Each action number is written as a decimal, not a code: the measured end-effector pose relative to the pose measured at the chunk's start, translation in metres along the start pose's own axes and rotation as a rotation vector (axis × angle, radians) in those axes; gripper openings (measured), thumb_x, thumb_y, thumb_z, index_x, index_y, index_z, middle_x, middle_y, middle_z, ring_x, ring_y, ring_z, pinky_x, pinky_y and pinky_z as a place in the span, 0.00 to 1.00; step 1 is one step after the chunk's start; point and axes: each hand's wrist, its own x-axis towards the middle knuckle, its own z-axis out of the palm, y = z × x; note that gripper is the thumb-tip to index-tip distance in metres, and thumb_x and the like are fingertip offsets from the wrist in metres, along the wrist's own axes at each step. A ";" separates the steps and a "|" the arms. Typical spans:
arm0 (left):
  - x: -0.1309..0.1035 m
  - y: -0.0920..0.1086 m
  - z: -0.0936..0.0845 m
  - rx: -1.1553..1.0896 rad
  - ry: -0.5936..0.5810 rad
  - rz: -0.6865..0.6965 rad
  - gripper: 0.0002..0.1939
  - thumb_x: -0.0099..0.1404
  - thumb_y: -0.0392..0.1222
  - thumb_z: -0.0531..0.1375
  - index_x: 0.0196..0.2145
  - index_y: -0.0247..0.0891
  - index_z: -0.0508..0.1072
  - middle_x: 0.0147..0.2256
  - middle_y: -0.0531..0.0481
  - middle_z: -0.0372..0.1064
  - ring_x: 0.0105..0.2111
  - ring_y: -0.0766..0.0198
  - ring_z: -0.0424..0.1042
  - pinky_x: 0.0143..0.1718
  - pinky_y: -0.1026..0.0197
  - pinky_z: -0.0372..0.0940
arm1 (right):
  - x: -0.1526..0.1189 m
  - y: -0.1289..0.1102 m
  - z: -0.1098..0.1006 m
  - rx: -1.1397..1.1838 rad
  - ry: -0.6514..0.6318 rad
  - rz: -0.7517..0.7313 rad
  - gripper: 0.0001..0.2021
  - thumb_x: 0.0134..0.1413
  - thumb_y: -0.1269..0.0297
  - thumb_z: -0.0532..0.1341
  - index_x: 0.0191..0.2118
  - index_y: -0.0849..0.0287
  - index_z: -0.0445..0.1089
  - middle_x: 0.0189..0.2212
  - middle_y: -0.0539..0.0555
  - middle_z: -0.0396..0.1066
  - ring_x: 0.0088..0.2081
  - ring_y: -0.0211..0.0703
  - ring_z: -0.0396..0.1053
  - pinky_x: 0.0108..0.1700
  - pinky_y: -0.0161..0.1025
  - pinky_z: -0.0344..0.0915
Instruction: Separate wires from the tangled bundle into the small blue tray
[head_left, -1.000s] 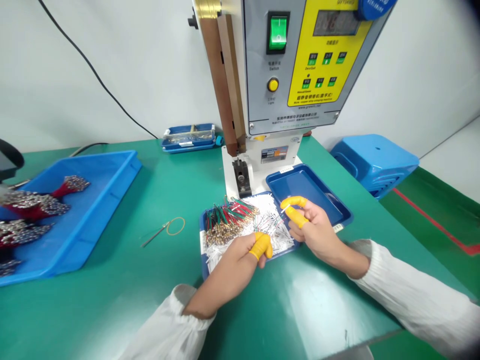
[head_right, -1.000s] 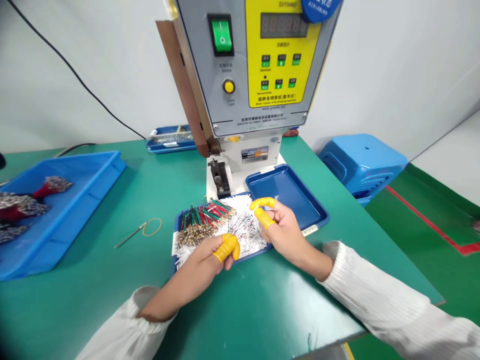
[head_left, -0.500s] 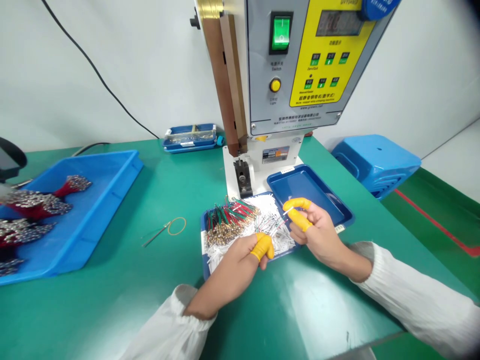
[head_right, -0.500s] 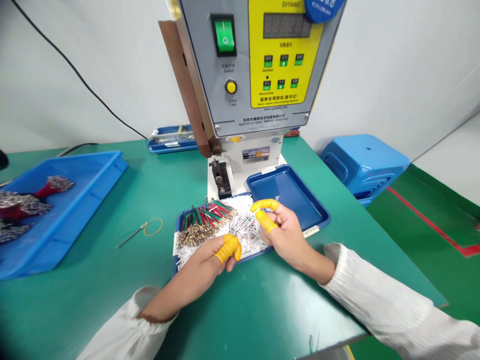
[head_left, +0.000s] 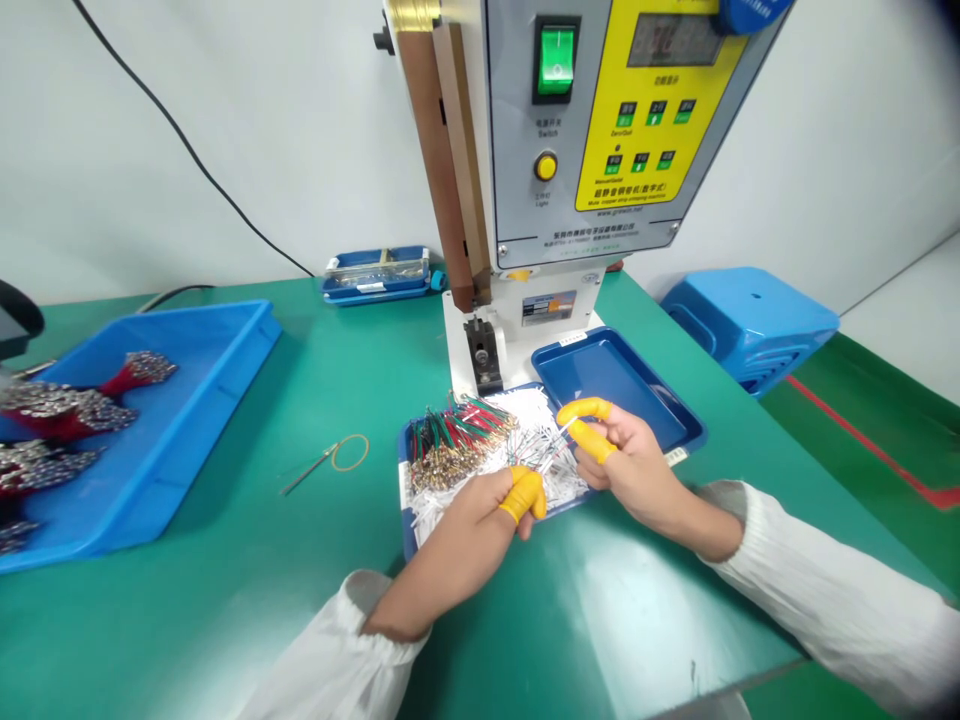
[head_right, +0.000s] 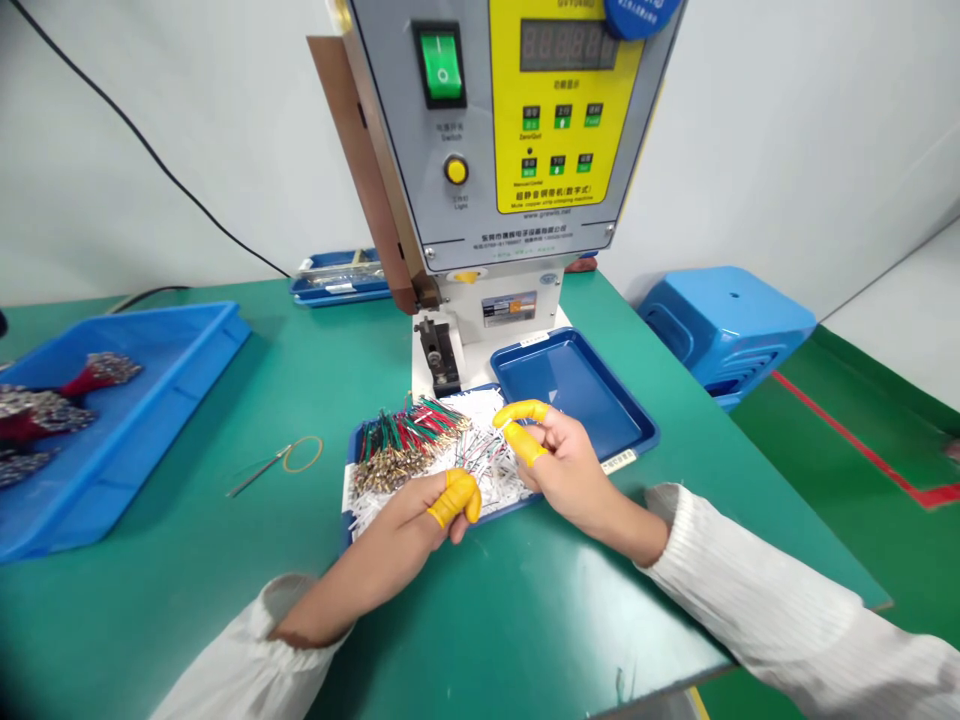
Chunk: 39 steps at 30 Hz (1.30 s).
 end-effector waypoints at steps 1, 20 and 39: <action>0.000 0.000 0.000 -0.001 0.000 -0.001 0.12 0.60 0.28 0.48 0.30 0.40 0.69 0.28 0.56 0.68 0.31 0.64 0.65 0.35 0.61 0.56 | 0.000 0.000 0.000 0.003 0.005 -0.007 0.10 0.63 0.57 0.67 0.45 0.56 0.71 0.17 0.37 0.46 0.17 0.28 0.39 0.19 0.31 0.41; 0.000 0.000 -0.001 0.009 0.002 0.000 0.12 0.61 0.29 0.49 0.30 0.39 0.69 0.28 0.55 0.68 0.31 0.64 0.65 0.35 0.61 0.56 | -0.003 -0.001 0.001 0.065 0.027 -0.064 0.06 0.65 0.61 0.66 0.43 0.55 0.73 0.17 0.38 0.46 0.17 0.28 0.38 0.19 0.29 0.41; 0.000 -0.003 0.000 -0.015 0.002 -0.007 0.11 0.60 0.29 0.49 0.30 0.38 0.70 0.28 0.55 0.68 0.29 0.65 0.63 0.35 0.61 0.55 | 0.000 0.001 -0.001 0.061 -0.035 -0.031 0.06 0.65 0.62 0.66 0.43 0.57 0.73 0.17 0.38 0.47 0.18 0.27 0.39 0.19 0.29 0.41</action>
